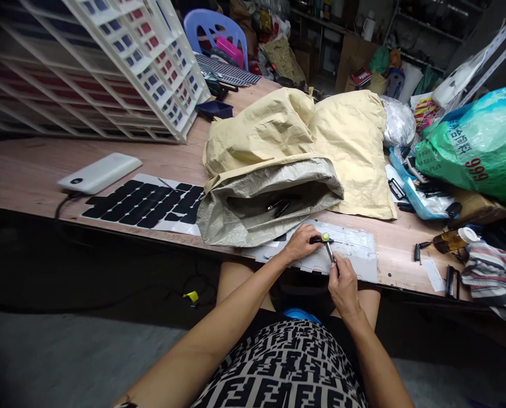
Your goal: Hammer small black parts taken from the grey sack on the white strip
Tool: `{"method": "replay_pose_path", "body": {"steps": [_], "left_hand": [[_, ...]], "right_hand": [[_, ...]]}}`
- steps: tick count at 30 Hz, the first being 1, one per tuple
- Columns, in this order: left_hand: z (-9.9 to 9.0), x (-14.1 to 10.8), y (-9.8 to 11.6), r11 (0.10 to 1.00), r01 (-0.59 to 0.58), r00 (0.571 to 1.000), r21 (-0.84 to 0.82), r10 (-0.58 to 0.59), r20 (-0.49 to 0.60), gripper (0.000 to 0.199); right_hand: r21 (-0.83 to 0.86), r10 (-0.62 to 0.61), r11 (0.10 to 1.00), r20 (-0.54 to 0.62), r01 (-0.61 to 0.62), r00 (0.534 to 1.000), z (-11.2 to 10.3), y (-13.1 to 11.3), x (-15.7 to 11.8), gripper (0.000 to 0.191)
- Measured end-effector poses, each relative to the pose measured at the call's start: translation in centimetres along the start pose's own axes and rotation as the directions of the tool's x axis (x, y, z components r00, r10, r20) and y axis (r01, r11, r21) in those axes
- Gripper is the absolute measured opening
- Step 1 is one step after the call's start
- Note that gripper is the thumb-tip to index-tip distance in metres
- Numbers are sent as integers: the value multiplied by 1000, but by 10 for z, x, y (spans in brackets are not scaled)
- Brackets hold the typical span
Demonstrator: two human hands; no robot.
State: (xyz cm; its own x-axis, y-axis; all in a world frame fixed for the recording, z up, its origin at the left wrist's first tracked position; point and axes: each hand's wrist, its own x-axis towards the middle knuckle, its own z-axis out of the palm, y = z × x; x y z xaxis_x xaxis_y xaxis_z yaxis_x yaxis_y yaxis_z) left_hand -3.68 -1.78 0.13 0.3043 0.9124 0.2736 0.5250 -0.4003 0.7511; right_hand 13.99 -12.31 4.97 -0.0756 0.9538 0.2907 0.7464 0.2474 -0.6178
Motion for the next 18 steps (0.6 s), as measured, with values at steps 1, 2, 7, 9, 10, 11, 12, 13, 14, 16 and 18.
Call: {"method": "replay_pose_path", "body": {"steps": [1, 2, 7, 9, 10, 11, 12, 13, 14, 16, 18], "left_hand": [[0, 0, 0, 1000, -1, 1000, -1, 1, 2, 13], [-1, 1, 1, 1000, -2, 1000, 0, 2, 4, 13], [-1, 0, 1, 1000, 6, 1000, 9, -6, 7, 13], [0, 0, 0, 1000, 11, 1000, 5, -11, 11, 12], [1, 1, 0, 1000, 11, 1000, 4, -11, 14, 12], [1, 2, -1, 1000, 12, 1000, 6, -12, 17, 12], [0, 3, -1, 1000, 11, 1000, 11, -11, 19, 12], [-1, 5, -1, 1000, 8, 1000, 19, -9, 20, 12], [-3, 5, 0, 1000, 5, 1000, 27, -5, 18, 13], [-7, 1, 5, 999, -9, 1000, 31, 9, 5, 14], [-11, -14, 16, 999, -46, 999, 3, 46, -9, 17]], "right_hand": [[-5, 8, 1000, -10, -8, 1000, -1, 3, 4, 34], [-20, 14, 1000, -21, -14, 1000, -2, 6, 11, 35], [-277, 77, 955, -122, -108, 990, -6, 37, 70, 36], [-425, 130, 886, -162, -188, 978, -3, 53, 94, 37], [-488, 147, 847, -170, -212, 975, 0, 59, 103, 37], [-543, 157, 808, -173, -227, 972, 3, 65, 111, 37], [-591, 157, 772, -176, -232, 972, 6, 69, 115, 37], [-632, 150, 740, -177, -229, 973, 9, 72, 118, 36], [-665, 138, 713, -178, -222, 974, 12, 73, 118, 36], [-707, 109, 677, -178, -204, 978, 15, 73, 117, 35], [-725, 94, 662, -171, -190, 981, 17, 72, 114, 34]]}}
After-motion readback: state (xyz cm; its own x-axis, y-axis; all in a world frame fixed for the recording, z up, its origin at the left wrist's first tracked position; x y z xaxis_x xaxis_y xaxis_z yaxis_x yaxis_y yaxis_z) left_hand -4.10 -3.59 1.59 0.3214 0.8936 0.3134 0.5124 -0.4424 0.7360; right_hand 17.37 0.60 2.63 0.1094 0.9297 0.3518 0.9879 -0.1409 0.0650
